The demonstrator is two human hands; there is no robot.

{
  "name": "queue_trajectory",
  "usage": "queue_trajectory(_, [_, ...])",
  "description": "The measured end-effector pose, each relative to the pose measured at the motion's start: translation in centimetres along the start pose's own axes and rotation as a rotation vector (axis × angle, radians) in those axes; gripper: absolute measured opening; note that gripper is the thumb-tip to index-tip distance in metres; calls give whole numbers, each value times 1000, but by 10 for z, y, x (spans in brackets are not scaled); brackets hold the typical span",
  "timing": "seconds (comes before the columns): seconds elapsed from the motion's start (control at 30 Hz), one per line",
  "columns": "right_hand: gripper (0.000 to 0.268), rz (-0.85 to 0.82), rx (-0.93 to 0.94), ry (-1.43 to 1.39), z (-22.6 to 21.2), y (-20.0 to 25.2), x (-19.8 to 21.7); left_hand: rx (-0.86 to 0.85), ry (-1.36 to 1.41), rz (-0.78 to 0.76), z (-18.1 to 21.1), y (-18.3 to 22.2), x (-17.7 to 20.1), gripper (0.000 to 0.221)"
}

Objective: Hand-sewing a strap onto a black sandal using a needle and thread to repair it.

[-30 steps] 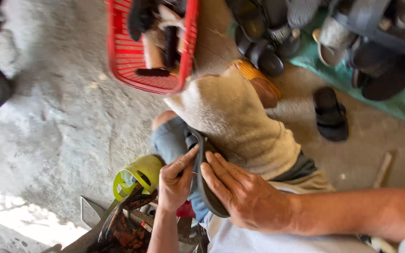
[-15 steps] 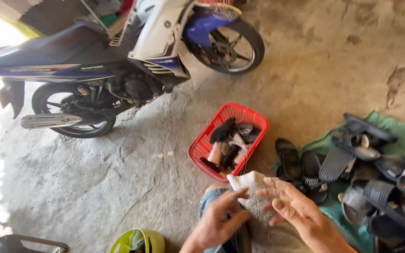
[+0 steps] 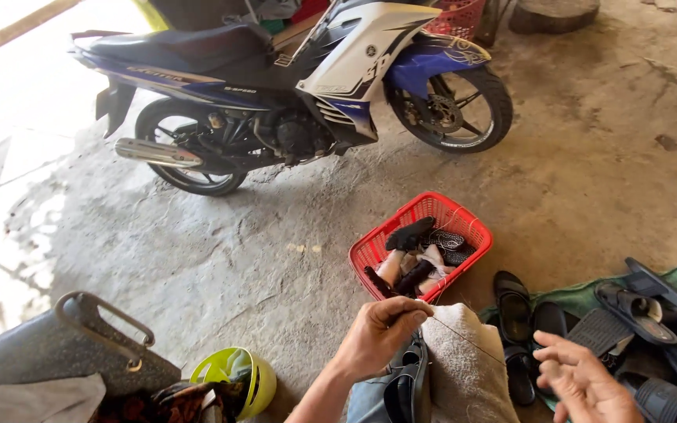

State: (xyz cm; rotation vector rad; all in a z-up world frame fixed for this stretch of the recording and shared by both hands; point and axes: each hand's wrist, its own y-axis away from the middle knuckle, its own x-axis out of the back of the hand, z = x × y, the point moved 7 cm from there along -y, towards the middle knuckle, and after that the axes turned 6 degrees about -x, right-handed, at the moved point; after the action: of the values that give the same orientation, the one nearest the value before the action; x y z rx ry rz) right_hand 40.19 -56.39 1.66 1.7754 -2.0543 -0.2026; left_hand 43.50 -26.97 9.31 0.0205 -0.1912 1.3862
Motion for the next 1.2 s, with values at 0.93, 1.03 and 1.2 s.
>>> queue_trajectory(0.93, [20, -258, 69, 519, -20, 32, -16, 41, -885, 134, -129, 1, 27, 21])
queue_trajectory(1.03, [16, -190, 356, 448, -19, 28, -12, 3, -1060, 119, -95, -3, 25, 36])
queue_trajectory(1.2, [13, -244, 377, 450, -43, 44, -39, -141, -541, -243, -52, 10, -65, 41])
